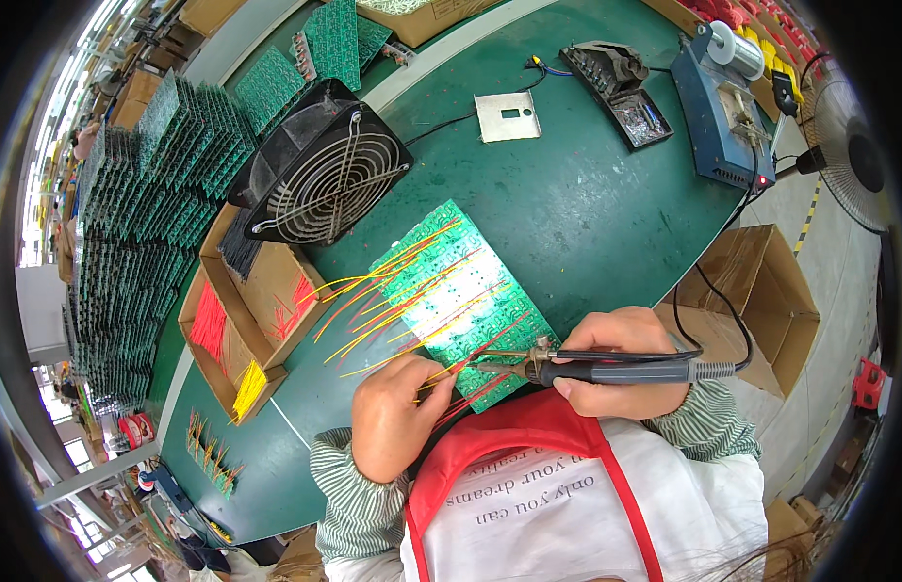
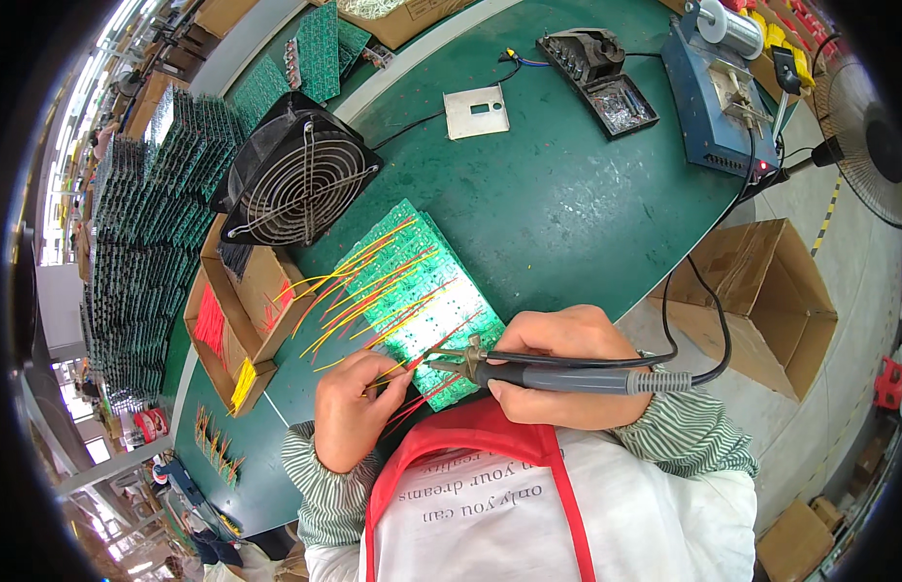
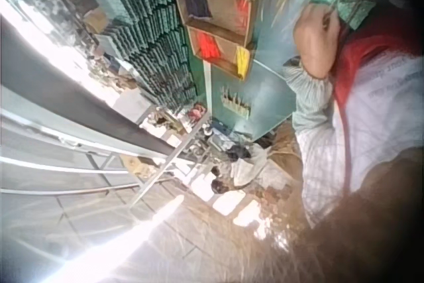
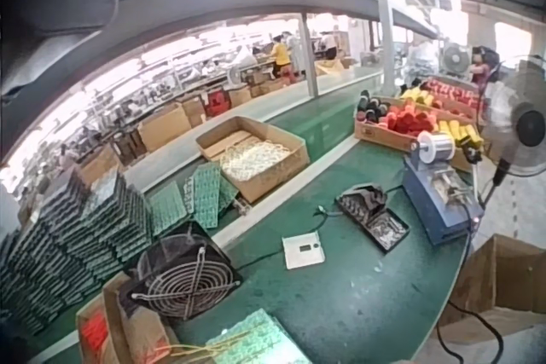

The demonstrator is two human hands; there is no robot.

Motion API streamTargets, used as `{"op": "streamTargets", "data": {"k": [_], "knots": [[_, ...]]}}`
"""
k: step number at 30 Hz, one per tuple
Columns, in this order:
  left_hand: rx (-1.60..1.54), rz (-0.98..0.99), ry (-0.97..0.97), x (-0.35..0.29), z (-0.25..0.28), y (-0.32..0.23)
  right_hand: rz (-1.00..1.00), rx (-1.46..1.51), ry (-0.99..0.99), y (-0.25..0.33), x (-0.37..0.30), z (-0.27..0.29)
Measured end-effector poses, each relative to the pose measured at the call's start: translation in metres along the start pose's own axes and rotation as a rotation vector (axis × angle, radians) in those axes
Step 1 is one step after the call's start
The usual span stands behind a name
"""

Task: The person solders red, yellow, and black wires onto circuit boards using a soldering iron, taking the wires from storage boxes and attaching them to the boards.

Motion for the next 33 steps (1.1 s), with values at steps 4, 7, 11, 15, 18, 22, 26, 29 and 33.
{"op": "streamTargets", "data": {"k": [4, 7, 11, 15, 18, 22, 26, 29, 33], "knots": [[-0.008, -0.001, 0.025, 0.002, 0.000, -0.001, -0.020, 0.008, 0.002, 0.000, 0.001, 0.002], [-0.006, -0.003, 0.024, 0.002, 0.001, -0.001, -0.029, 0.023, -0.007, 0.003, 0.002, 0.004], [0.020, -0.025, 0.032, 0.001, 0.005, -0.004, -0.007, 0.001, -0.028, 0.005, 0.000, 0.007], [0.052, 0.017, -0.150, 0.000, 0.041, 0.009, 0.031, -0.032, -0.042, 0.004, -0.003, 0.012], [0.338, 0.227, -0.367, -0.001, 0.059, 0.009, 0.012, -0.025, -0.078, 0.005, -0.007, 0.016], [0.105, -0.029, -0.140, -0.003, 0.018, -0.014, -0.018, -0.062, -0.074, 0.006, -0.008, 0.019], [0.040, -0.055, -0.010, 0.008, -0.007, -0.018, -0.042, -0.079, -0.078, 0.004, -0.008, 0.023], [0.038, -0.073, -0.012, 0.012, -0.012, -0.018, -0.043, -0.053, -0.082, 0.002, -0.008, 0.022], [0.026, -0.051, 0.003, 0.014, -0.013, -0.018, -0.032, -0.049, -0.073, 0.000, -0.006, 0.021]]}}
Point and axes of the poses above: each hand's wrist, its own x-axis towards the middle knuckle, its own z-axis out of the back of the hand, y = z × x, the point moved 3 cm from there along x, towards the middle knuckle, and after that the axes turned 5 degrees about -y, right-handed, at the moved point
